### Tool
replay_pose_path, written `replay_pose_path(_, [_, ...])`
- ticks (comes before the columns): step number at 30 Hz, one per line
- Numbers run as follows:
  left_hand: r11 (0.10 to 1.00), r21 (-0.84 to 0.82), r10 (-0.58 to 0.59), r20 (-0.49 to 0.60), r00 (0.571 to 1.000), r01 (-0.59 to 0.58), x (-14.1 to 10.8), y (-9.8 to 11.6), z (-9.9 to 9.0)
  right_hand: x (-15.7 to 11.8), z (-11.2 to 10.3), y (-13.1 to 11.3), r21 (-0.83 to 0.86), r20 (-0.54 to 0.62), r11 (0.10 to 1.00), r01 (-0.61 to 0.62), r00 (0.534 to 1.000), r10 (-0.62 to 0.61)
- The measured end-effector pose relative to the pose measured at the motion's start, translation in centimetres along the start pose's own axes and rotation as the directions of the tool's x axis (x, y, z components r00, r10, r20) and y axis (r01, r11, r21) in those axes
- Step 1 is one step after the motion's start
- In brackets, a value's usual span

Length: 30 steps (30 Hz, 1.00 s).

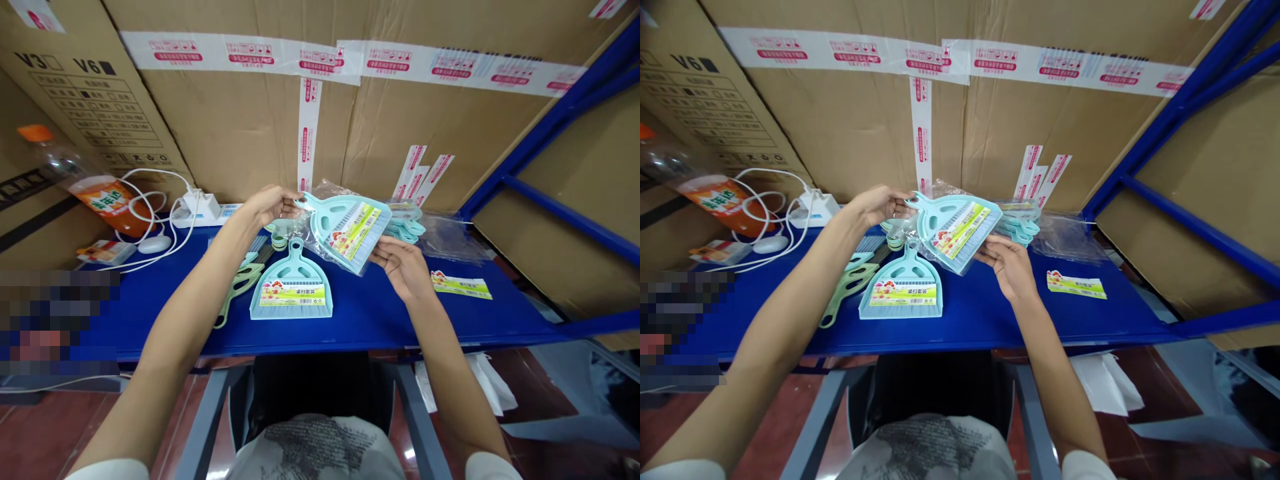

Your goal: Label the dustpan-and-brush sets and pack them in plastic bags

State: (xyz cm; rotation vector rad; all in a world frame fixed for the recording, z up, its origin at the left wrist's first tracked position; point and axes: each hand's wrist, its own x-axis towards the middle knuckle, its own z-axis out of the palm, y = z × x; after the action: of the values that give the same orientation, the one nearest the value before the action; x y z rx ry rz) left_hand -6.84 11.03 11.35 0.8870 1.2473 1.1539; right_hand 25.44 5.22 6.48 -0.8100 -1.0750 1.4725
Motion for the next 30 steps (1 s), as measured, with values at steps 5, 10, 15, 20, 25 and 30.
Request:
replay_pose_path(5, [1.000,-0.008,0.029,-0.026,0.999,-0.030,-0.5,0.8,-0.7,-0.8,-0.1,-0.5,-0.007,-0.021,1.000,0.020,1.000,-0.020])
replay_pose_path(10, [0.999,-0.027,0.020,-0.032,0.999,-0.021,-0.5,1.1,-1.4,-1.9,-0.3,-1.2,-0.054,-0.015,0.997,0.052,0.998,-0.053])
replay_pose_path(15, [1.000,-0.014,0.013,-0.038,0.999,-0.014,-0.6,1.2,-1.4,-2.2,-0.5,-1.2,-0.044,-0.003,0.998,0.052,0.999,-0.052])
replay_pose_path(20, [0.998,-0.066,0.010,-0.066,0.998,-0.014,-0.6,1.4,-1.5,-2.0,-0.7,0.0,0.064,-0.068,0.997,0.037,0.997,-0.032])
replay_pose_path(25, [0.985,-0.165,0.037,-0.092,0.995,-0.051,-0.4,1.5,-2.0,-2.0,0.4,1.0,0.022,0.081,0.992,-0.121,0.990,0.118])
replay_pose_path(30, [0.955,-0.239,0.151,-0.109,0.982,-0.174,-1.0,1.4,-0.7,-0.5,3.7,-0.2,0.015,0.296,0.995,-0.098,0.951,0.090])
